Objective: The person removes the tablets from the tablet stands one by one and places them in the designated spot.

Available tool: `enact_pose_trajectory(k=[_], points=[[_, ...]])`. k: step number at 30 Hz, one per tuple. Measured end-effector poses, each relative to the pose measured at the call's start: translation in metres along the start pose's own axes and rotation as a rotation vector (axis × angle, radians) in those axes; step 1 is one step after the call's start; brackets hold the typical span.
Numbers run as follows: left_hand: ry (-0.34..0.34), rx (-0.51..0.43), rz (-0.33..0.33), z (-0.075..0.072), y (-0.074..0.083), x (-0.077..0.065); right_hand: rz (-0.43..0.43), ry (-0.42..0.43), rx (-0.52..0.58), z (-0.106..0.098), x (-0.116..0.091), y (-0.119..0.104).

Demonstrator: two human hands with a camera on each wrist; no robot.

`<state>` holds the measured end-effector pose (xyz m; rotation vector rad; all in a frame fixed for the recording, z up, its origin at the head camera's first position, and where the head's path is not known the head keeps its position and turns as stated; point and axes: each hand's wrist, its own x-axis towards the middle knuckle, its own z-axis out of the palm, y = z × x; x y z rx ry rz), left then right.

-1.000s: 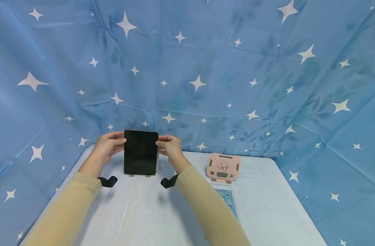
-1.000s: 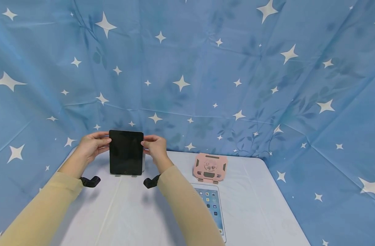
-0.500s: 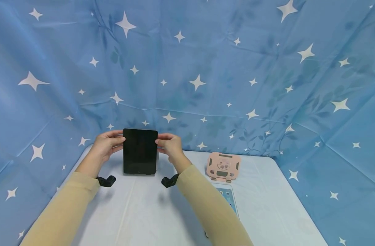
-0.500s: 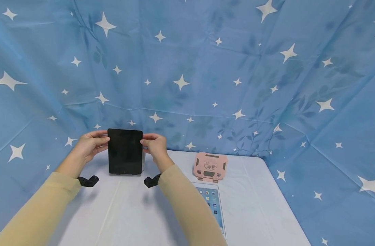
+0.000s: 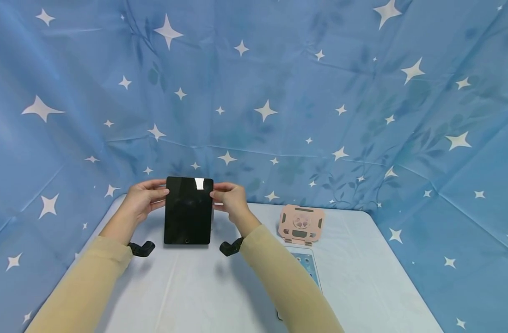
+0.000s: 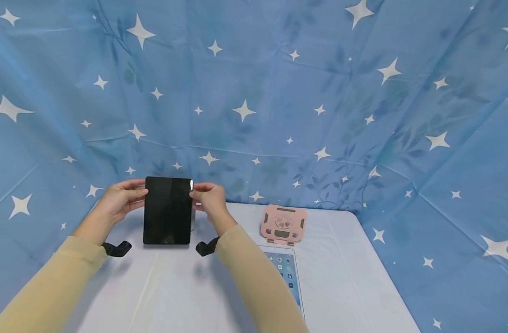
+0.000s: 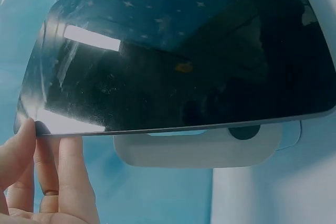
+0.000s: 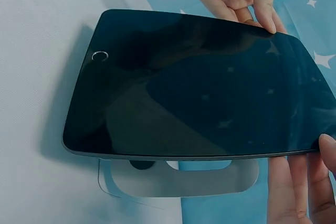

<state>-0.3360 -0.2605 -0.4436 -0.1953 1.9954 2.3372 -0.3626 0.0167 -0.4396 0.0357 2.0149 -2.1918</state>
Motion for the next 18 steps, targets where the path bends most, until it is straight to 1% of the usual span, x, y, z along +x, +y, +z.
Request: enact_pose_trajectory(k=[4, 10, 18], points=[[-0.007, 0.013, 0.006, 0.000, -0.002, -0.003, 0.013, 0.000, 0.003, -0.001, -0.001, 0.002], [-0.041, 0.007, 0.004, -0.003, -0.005, -0.007, 0.039, 0.007, -0.001, -0.002, -0.004, 0.005], [-0.057, -0.016, -0.037, -0.004, -0.012, -0.006, 0.057, 0.008, -0.008, -0.004, -0.008, 0.010]])
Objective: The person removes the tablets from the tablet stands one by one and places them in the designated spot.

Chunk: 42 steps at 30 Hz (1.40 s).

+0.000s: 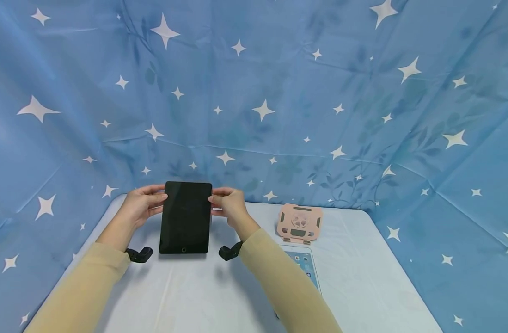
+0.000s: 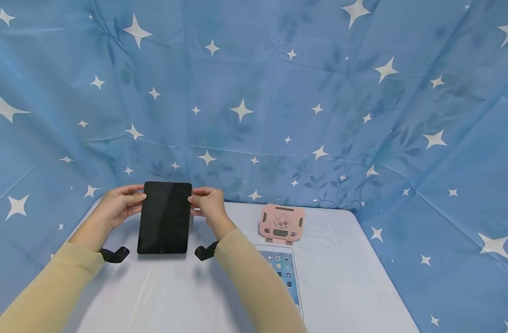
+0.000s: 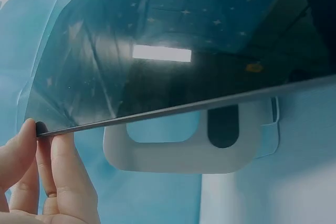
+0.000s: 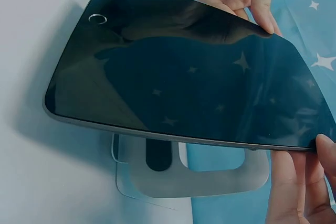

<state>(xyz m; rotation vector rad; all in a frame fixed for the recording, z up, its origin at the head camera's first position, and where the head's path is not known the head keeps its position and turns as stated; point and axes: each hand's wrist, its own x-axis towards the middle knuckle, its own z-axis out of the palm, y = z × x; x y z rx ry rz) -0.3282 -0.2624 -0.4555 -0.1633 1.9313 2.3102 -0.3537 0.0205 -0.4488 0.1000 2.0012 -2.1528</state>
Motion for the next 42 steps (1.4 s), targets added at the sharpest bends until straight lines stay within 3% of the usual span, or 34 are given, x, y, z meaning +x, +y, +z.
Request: enact_pose_trajectory(k=[10, 24, 34, 42], points=[[-0.021, -0.025, -0.012, -0.001, -0.009, -0.008, 0.018, -0.021, 0.029, -0.002, -0.006, 0.013], [-0.033, 0.021, -0.030, -0.004, -0.022, -0.016, 0.048, -0.029, 0.053, -0.002, -0.014, 0.029], [-0.035, 0.000, -0.038, -0.004, -0.028, -0.025, 0.052, -0.039, 0.032, -0.004, -0.022, 0.038], [-0.029, 0.025, -0.074, -0.004, -0.038, -0.028, 0.079, -0.036, 0.042, -0.005, -0.029, 0.048]])
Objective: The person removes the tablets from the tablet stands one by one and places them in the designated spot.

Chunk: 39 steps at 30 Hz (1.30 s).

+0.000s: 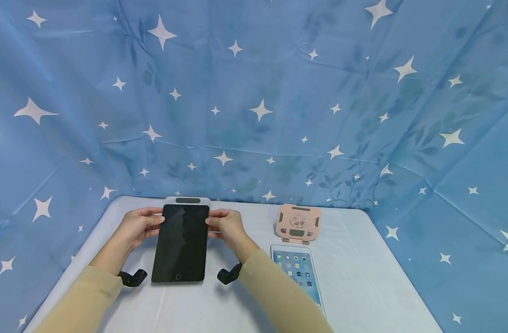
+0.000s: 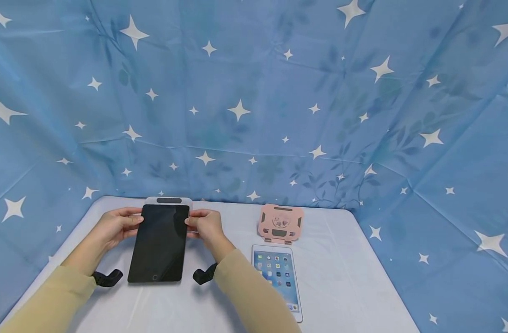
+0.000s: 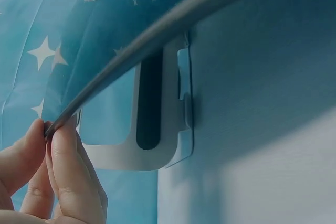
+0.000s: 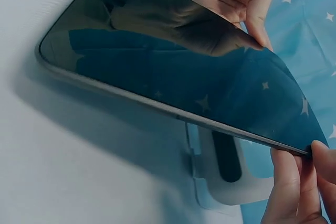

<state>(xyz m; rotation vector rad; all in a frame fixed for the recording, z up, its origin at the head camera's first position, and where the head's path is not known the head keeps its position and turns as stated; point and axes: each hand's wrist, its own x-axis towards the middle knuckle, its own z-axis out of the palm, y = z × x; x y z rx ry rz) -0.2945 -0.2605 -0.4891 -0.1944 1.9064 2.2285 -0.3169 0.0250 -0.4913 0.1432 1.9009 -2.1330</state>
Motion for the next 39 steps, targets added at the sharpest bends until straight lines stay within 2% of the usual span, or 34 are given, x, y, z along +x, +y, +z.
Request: enact_pose_trajectory(k=[6, 17, 30, 39], points=[[-0.001, 0.016, -0.010, 0.002, -0.006, -0.004, 0.012, 0.001, 0.004, -0.001, -0.004, 0.008], [0.061, 0.070, -0.059, 0.003, -0.017, -0.008, 0.028, 0.011, -0.009, -0.001, -0.010, 0.023], [0.060, 0.141, -0.089, 0.003, -0.025, -0.021, 0.044, -0.007, 0.012, -0.001, -0.019, 0.036], [0.058, 0.173, -0.103, 0.004, -0.034, -0.024, 0.066, -0.013, 0.002, -0.003, -0.024, 0.043]])
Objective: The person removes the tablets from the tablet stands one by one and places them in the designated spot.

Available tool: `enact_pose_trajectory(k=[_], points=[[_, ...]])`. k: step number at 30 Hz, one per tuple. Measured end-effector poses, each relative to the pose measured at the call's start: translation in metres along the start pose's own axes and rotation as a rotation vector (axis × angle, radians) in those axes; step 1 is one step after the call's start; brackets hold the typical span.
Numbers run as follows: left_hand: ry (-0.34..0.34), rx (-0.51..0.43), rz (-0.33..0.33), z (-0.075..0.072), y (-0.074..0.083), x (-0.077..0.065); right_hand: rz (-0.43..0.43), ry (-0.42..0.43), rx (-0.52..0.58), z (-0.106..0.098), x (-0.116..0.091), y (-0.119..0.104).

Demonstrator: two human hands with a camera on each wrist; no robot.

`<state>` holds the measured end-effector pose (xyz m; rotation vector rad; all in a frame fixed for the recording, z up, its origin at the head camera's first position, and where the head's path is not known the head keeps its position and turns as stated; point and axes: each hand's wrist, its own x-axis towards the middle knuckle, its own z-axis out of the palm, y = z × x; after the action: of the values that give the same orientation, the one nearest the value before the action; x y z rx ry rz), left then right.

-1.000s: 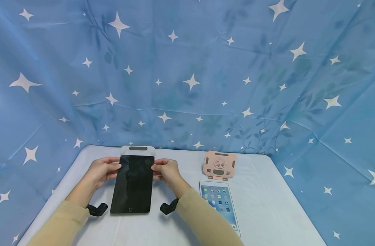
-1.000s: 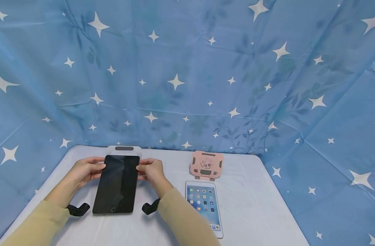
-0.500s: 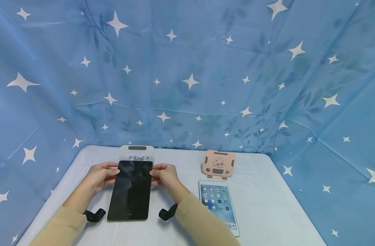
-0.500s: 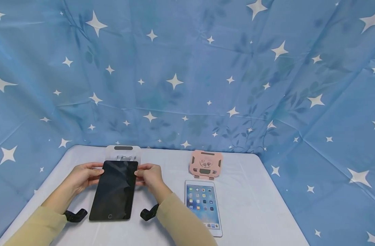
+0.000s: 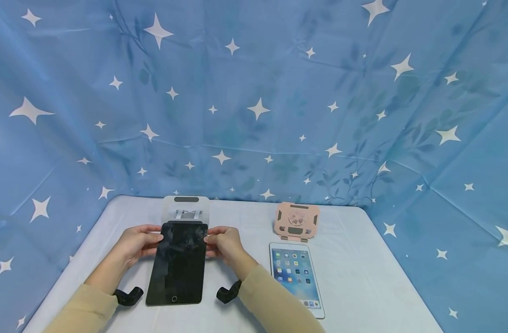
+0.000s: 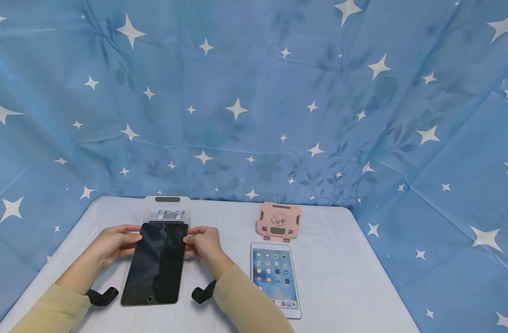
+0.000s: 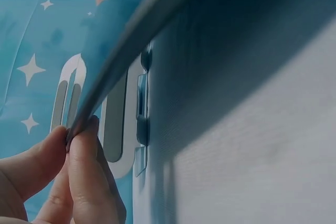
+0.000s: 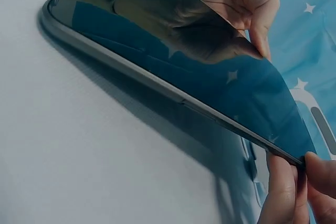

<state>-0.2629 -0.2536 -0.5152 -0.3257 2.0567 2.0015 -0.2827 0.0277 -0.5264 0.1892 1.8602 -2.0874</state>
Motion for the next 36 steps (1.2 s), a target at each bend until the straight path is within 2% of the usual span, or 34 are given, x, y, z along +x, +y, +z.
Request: enact_pose_trajectory(k=[16, 23, 36], points=[[-0.044, 0.012, -0.031, -0.003, -0.006, -0.002, 0.012, -0.006, -0.010, -0.001, -0.005, 0.010], [-0.050, 0.073, -0.033, -0.004, -0.009, 0.001, 0.003, -0.003, -0.001, -0.002, -0.006, 0.012], [-0.110, 0.107, -0.042, -0.011, -0.011, -0.003, 0.062, -0.003, -0.052, -0.003, -0.009, 0.010]])
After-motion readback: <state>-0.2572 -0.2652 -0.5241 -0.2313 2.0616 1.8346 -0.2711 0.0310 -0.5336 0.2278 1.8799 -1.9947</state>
